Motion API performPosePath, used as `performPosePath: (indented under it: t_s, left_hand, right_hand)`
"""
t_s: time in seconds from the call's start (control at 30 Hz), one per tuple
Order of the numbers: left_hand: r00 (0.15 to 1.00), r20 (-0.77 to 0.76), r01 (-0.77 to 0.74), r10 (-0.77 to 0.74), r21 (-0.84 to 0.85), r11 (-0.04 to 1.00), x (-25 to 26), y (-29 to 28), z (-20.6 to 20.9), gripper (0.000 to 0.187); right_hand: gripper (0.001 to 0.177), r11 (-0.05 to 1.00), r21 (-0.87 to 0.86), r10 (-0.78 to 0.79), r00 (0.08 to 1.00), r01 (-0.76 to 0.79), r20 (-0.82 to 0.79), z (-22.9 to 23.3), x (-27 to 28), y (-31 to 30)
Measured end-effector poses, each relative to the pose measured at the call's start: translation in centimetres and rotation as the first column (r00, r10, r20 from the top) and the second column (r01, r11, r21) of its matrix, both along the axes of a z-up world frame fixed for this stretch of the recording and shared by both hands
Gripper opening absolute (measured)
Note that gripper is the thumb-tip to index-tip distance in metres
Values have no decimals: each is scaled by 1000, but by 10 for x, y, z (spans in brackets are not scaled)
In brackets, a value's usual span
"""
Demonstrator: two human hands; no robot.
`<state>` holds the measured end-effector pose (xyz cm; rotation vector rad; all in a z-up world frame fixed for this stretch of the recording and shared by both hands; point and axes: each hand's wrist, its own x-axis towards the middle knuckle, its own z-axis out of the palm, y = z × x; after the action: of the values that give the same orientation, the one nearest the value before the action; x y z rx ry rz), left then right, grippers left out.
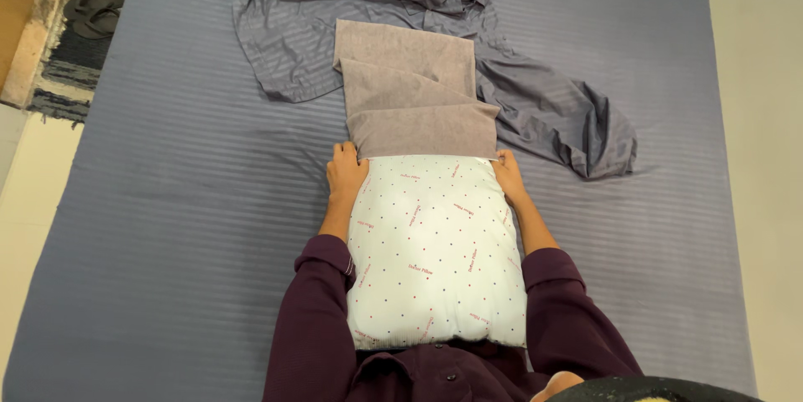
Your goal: The person folds a large cloth and a pillowcase on a bed, placing the pillow inside the folded case and smoothing it by hand.
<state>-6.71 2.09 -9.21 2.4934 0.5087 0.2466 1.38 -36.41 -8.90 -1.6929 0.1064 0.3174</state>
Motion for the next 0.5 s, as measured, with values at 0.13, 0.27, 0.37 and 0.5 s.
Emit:
performPosePath:
  t_s: [0.13, 0.27, 0.37, 0.5]
  left_hand:
    - [999, 32, -8, 9, -30, 1000, 5, 3, -16, 27]
    - [997, 65, -26, 32, -90, 996, 0, 3, -20, 23]
    - [1000, 10, -9, 10, -37, 999, -6, 5, -17, 27]
    - [994, -103, -60, 44, -153, 986, -1, 5, -25, 35]
  right_hand:
    - [18, 991, -59, 130, 985, -124, 115, 3, -4, -10]
    - [21, 925, -355, 247, 924, -135, 291, 3, 0, -15]
    - [25, 952, -241, 244, 940, -187, 236, 3, 6, -16]
    - [26, 984, 53, 165, 980, -172, 114, 4, 8, -15]
